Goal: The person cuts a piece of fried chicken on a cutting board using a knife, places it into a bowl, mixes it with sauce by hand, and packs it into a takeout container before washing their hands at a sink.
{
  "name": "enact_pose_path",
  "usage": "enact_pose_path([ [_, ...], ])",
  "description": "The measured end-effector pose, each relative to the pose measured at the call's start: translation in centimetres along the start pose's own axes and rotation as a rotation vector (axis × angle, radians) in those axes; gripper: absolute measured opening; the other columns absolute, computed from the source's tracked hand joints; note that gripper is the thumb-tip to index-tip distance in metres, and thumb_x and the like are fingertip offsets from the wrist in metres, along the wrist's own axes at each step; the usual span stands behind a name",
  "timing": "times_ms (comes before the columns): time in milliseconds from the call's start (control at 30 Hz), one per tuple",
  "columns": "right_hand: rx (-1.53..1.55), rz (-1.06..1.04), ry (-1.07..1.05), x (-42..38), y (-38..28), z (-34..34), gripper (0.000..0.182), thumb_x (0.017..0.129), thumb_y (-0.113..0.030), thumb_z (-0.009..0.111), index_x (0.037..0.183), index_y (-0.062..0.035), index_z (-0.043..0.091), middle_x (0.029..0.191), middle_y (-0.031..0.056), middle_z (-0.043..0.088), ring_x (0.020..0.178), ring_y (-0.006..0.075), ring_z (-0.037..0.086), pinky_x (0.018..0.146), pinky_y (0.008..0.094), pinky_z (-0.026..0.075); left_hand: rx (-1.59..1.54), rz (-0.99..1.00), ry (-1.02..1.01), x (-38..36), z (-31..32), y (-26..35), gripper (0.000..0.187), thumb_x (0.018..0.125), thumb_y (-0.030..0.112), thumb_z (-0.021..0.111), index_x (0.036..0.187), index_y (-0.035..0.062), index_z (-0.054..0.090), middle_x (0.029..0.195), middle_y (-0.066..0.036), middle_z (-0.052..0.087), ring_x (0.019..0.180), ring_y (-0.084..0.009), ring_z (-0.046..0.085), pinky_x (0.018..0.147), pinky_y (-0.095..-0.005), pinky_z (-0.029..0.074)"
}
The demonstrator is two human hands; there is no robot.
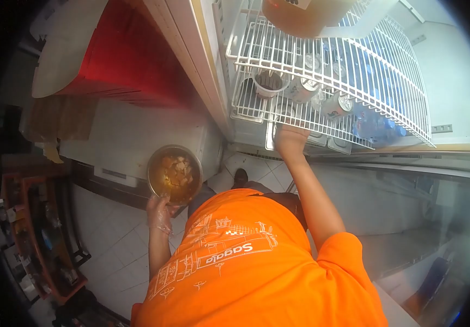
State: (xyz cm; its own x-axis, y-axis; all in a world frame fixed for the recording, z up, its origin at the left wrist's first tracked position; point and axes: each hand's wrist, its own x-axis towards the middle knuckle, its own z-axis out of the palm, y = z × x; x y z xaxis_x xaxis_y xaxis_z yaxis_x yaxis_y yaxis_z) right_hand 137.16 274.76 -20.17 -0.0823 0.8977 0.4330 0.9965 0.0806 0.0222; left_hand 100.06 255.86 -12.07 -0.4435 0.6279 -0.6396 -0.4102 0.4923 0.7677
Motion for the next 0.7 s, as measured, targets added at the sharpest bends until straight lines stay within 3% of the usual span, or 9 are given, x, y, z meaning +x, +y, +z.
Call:
enact_pose_path([
  [33,-0.019,0.017,0.000,0.6,-0.2,0.2,0.027,0.071,-0.011,0.062,0.096,-0.0024,0.066,0.090,0.0184,0.067,0.083,0.0332,0.064,0.074,0.0456,0.045,-0.003,0.006,-0.016,-0.1,0.4,0.2,0.027,0.087,0.002,0.060,0.113,0.0023,0.052,0.082,-0.008,0.064,0.053,-0.0124,0.060,0.047,-0.0231,0.047],
  [67,0.042,0.036,0.145,1.2,-0.2,0.8,0.030,0.079,-0.012,0.056,0.109,-0.0094,0.062,0.105,0.0145,0.065,0.093,0.0334,0.063,0.080,0.0511,0.044,-0.006,0.010,-0.031,-0.1,0.6,0.4,0.027,0.087,0.003,0.060,0.113,0.0022,0.052,0.082,-0.008,0.064,0.053,-0.0122,0.060,0.047,-0.0231,0.047],
  [167,0.037,0.107,-0.090,1.5,-0.3,0.9,0.031,0.083,-0.013,0.054,0.113,-0.0095,0.062,0.098,0.0171,0.067,0.089,0.0351,0.063,0.075,0.0487,0.049,0.019,0.008,-0.034,-0.3,-1.1,0.1,0.027,0.088,0.003,0.060,0.114,0.0022,0.053,0.082,-0.007,0.065,0.053,-0.0119,0.060,0.048,-0.0224,0.048],
  [200,0.019,0.100,-0.052,1.9,0.2,1.6,0.031,0.084,-0.014,0.053,0.113,-0.0102,0.062,0.090,0.0167,0.068,0.083,0.0357,0.064,0.071,0.0495,0.050,0.027,0.007,-0.032,-0.5,-0.8,0.2,0.027,0.088,0.003,0.060,0.114,0.0022,0.053,0.082,-0.007,0.065,0.053,-0.0119,0.060,0.048,-0.0224,0.048],
  [333,-0.083,0.169,-0.169,3.7,0.7,1.7,0.017,0.083,-0.021,0.058,0.080,-0.0113,0.071,0.076,0.0139,0.070,0.072,0.0339,0.068,0.070,0.0477,0.051,0.031,0.024,-0.021,-0.5,-0.5,0.2,0.028,0.088,0.003,0.060,0.114,0.0025,0.054,0.083,-0.007,0.065,0.053,-0.0119,0.060,0.047,-0.0218,0.047],
  [467,-0.070,0.121,-0.224,3.8,1.8,1.9,0.015,0.079,-0.020,0.059,0.084,-0.0117,0.070,0.086,0.0151,0.070,0.079,0.0342,0.066,0.073,0.0498,0.047,0.000,0.038,-0.056,0.1,-1.0,-0.2,0.028,0.087,0.002,0.060,0.114,0.0026,0.054,0.084,-0.007,0.065,0.053,-0.0122,0.060,0.045,-0.0219,0.045],
  [567,-0.036,0.138,-0.110,3.8,0.8,1.3,0.014,0.078,-0.016,0.060,0.086,-0.0093,0.069,0.084,0.0159,0.068,0.084,0.0350,0.065,0.075,0.0514,0.047,-0.032,0.040,-0.019,0.3,-0.7,0.1,0.028,0.086,0.001,0.060,0.113,0.0026,0.054,0.085,-0.008,0.064,0.053,-0.0128,0.060,0.044,-0.0214,0.044],
  [700,0.057,0.051,-0.197,2.0,-1.3,1.6,0.016,0.080,-0.023,0.062,0.088,-0.0098,0.066,0.089,0.0136,0.067,0.087,0.0334,0.061,0.077,0.0497,0.045,-0.068,0.046,0.046,-0.1,1.0,-0.5,0.027,0.085,0.001,0.061,0.111,0.0032,0.053,0.086,-0.008,0.064,0.053,-0.0136,0.060,0.045,-0.0219,0.044],
])
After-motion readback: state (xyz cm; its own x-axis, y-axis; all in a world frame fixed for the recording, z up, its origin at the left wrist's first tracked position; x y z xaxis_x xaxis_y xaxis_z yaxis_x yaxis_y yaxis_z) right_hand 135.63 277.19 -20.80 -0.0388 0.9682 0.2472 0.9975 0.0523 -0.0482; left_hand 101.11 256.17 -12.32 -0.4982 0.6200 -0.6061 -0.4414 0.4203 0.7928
